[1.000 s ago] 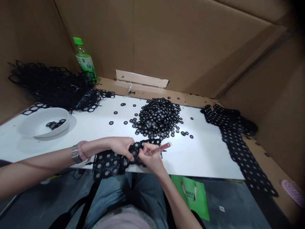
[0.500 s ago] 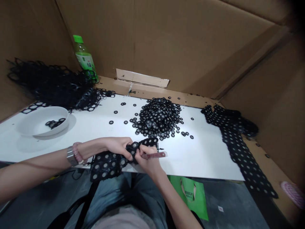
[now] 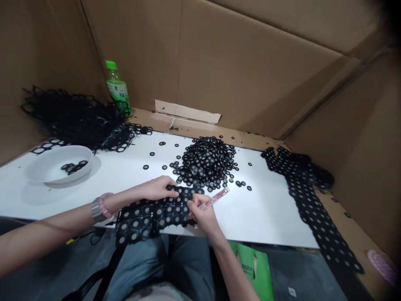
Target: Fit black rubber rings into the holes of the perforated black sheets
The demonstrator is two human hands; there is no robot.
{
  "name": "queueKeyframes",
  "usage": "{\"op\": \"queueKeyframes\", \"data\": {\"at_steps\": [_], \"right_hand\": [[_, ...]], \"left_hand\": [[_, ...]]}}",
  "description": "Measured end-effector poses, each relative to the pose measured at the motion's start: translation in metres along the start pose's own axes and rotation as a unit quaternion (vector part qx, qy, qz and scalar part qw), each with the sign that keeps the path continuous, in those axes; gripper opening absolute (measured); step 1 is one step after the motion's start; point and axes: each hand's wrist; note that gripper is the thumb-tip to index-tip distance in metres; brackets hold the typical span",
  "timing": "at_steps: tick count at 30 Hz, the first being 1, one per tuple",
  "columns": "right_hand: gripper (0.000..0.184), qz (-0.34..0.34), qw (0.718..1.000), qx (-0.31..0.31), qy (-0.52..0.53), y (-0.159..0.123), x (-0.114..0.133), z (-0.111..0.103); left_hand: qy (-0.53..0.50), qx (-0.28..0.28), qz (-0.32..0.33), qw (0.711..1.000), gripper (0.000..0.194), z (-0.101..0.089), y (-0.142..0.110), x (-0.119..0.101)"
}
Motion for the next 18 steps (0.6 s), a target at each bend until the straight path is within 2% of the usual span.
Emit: {"op": "queueKeyframes", "data": {"at_steps": [2,5,7,10,11,14,18], "right_hand": [[0.034,0.010,1.000,0.026,-0.007,0.000,0.003,-0.003],[0.035,0.023,0.997,0.070,-0.018,0.004,0.009,-0.005],[0.035,0.013,1.000,0.024,0.002,0.011,0.011,-0.003],[0.034,-0.020,0.992,-0.120,0.044,0.025,0.008,0.005],[0.033,-0.022,0.988,-0.146,0.043,0.030,0.005,0.008],[0.028,-0.025,0.990,-0.141,-0.014,0.037,-0.004,0.015],[0.024,-0.091,0.976,-0.142,-0.135,0.037,-0.009,0.016]], "left_hand": [[-0.006,-0.018,0.009,1.000,0.037,0.003,0.000,0.001],[-0.013,-0.014,0.013,1.000,0.033,0.004,0.000,0.000],[-0.006,-0.008,0.008,1.000,0.031,0.005,-0.001,-0.002],[0.002,0.007,0.002,1.000,0.032,0.007,-0.005,-0.004],[0.003,0.011,0.003,1.000,0.032,0.007,-0.007,-0.004],[0.005,0.009,0.010,1.000,0.029,0.008,-0.011,-0.002],[-0.019,-0.002,0.016,1.000,0.027,0.010,-0.013,0.005]]}}
Point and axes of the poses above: each hand's wrist, its own y-axis towards the middle knuckle, its own z-axis out of the palm, x = y × z, and after that the axes turned 2 degrees about -y, right-handed
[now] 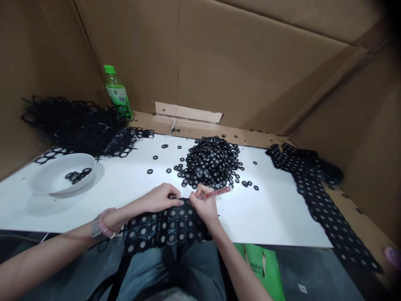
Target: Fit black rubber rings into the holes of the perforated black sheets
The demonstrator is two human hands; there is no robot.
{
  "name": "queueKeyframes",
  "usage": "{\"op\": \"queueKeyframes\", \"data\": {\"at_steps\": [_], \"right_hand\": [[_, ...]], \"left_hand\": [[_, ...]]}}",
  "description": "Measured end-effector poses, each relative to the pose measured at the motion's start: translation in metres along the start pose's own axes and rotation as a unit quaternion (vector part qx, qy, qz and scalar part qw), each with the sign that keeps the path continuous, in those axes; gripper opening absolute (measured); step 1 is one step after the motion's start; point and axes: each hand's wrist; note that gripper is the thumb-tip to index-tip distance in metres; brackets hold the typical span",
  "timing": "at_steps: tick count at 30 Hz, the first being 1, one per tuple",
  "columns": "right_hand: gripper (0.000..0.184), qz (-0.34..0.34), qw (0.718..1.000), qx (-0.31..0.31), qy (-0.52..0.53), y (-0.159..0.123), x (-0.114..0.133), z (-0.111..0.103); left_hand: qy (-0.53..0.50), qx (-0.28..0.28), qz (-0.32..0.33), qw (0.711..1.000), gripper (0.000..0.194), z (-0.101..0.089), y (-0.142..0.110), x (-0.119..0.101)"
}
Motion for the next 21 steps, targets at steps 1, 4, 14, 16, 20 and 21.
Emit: {"op": "queueKeyframes", "data": {"at_steps": [1,4,14,16,20,21], "right_hand": [[0.023,-0.012,1.000,-0.002,-0.017,0.000,0.000,0.000],[0.023,-0.019,1.000,0.005,-0.024,0.000,0.003,-0.002],[0.029,-0.045,0.996,0.050,-0.060,-0.005,0.001,0.003],[0.029,-0.062,0.993,0.050,-0.091,-0.006,0.001,0.003],[0.028,-0.049,0.996,0.037,-0.066,-0.003,-0.001,0.004],[0.027,-0.037,0.998,0.030,-0.047,-0.002,-0.002,0.004]], "left_hand": [[-0.009,-0.003,-0.001,1.000,0.027,0.001,0.000,0.002],[-0.028,-0.013,-0.002,1.000,0.025,0.003,0.001,0.005],[-0.120,-0.041,-0.011,0.992,0.024,0.010,-0.003,0.003],[-0.130,-0.046,-0.004,0.990,0.025,0.011,-0.003,0.003],[-0.075,-0.053,-0.016,0.996,0.029,0.010,-0.005,0.000],[-0.048,-0.052,-0.028,0.997,0.030,0.010,-0.006,-0.001]]}}
Point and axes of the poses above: each hand's wrist, its own y-axis towards the middle knuckle, its own z-axis out of the palm, x = y × z, and after that the axes turned 2 degrees about -y, right-handed
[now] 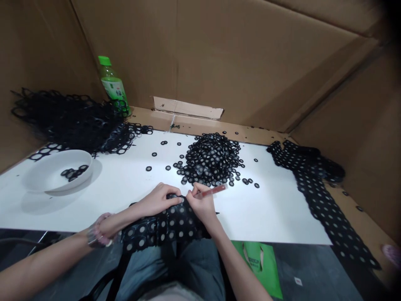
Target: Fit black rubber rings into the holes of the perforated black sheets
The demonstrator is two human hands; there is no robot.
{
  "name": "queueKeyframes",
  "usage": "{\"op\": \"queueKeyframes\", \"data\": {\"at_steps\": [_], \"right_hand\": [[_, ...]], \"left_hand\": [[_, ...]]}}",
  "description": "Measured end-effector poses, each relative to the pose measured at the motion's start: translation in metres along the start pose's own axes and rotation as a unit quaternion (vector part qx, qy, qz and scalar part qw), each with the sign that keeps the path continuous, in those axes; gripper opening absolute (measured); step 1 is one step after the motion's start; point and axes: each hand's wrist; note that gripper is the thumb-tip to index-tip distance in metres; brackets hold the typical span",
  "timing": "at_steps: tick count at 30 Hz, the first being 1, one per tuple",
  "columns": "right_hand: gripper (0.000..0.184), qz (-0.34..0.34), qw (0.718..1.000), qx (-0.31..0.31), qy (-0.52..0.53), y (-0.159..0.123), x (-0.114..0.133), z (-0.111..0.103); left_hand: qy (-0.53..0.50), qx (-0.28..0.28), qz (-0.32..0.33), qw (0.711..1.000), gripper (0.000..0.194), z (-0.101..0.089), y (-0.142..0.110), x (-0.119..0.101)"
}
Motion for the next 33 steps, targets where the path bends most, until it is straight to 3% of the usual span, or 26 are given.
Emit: {"op": "queueKeyframes", "data": {"at_steps": [6,10,16,21,29,33], "right_hand": [[0.025,0.063,0.990,-0.037,0.121,0.005,-0.001,-0.007],[0.029,0.041,0.985,-0.093,0.138,-0.006,0.010,-0.011],[0.029,0.086,0.987,-0.036,0.131,-0.024,0.014,-0.005],[0.026,0.073,0.992,-0.022,0.101,-0.023,0.010,-0.004],[0.028,0.050,0.996,-0.029,0.064,-0.026,0.015,-0.004],[0.027,0.081,0.991,-0.028,0.102,-0.026,0.012,-0.004]], "left_hand": [[0.117,0.037,-0.013,0.992,0.038,-0.007,-0.002,-0.009],[0.139,0.062,-0.003,0.988,0.042,-0.007,0.001,-0.009],[0.111,0.078,-0.003,0.991,0.040,-0.008,-0.004,-0.010],[0.124,0.060,-0.050,0.989,0.041,-0.007,-0.010,-0.010],[0.106,0.068,-0.074,0.989,0.037,-0.004,-0.012,-0.009],[0.086,0.076,-0.079,0.990,0.038,-0.005,-0.012,-0.008]]}}
Point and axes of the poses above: each hand's wrist, its own y-axis towards the middle knuckle, its own z-axis out of the palm, x = y × z, and after that the axes turned 2 degrees about -y, right-handed
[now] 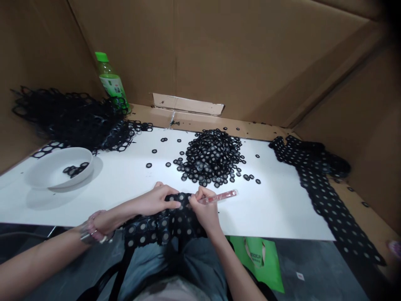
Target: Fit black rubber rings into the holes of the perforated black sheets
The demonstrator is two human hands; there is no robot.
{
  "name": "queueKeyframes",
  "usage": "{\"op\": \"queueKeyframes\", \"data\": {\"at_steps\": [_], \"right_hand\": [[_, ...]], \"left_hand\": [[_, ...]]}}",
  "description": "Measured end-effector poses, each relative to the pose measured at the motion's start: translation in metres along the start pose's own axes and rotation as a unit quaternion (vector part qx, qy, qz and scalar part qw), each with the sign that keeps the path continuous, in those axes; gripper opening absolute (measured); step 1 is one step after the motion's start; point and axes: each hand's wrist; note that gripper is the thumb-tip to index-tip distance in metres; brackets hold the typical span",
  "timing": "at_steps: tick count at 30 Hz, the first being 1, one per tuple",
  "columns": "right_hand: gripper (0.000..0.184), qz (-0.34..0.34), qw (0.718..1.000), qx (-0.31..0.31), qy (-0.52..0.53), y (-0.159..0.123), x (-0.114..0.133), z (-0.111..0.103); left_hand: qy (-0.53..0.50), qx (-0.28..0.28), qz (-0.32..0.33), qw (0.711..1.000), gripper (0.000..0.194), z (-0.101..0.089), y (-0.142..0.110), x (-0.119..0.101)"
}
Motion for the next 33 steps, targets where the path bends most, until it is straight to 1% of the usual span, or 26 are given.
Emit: {"op": "queueKeyframes", "data": {"at_steps": [2,9,15,19,22,25,29,31,33], "right_hand": [[0.027,0.009,1.000,-0.004,0.007,0.000,0.000,-0.001],[0.028,-0.015,1.000,-0.002,-0.021,0.001,0.001,-0.002],[0.027,0.006,1.000,0.009,0.004,0.000,-0.003,-0.002],[0.028,-0.023,0.999,0.003,-0.032,0.001,0.000,-0.001],[0.029,-0.052,0.996,0.017,-0.070,0.001,0.001,0.001],[0.028,-0.070,0.990,0.042,-0.117,-0.001,0.001,0.004],[0.028,-0.095,0.981,0.038,-0.167,-0.004,0.002,0.004],[0.028,-0.084,0.987,0.030,-0.135,-0.002,0.002,0.002],[0.026,-0.047,0.997,0.022,-0.052,0.003,0.001,-0.002]], "left_hand": [[0.001,0.002,0.003,1.000,0.039,-0.001,0.000,0.000],[0.010,0.000,0.002,1.000,0.040,-0.002,0.000,-0.003],[0.020,0.000,0.006,1.000,0.040,-0.002,0.000,-0.004],[0.021,-0.011,0.001,1.000,0.038,0.000,0.000,-0.005],[0.021,-0.017,0.005,1.000,0.035,0.002,0.001,-0.005],[0.028,-0.020,0.008,0.999,0.034,0.002,0.002,-0.002],[0.008,-0.020,0.020,1.000,0.035,0.002,0.003,0.005],[-0.003,-0.021,0.020,1.000,0.037,0.002,0.003,0.006],[-0.011,-0.023,0.026,0.999,0.039,0.000,0.004,0.005]]}}
Point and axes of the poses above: each hand's wrist, its own y-axis towards the middle knuckle, its own z-axis out of the palm, x = y × z, and after that the axes turned 2 degrees about -y, right-handed
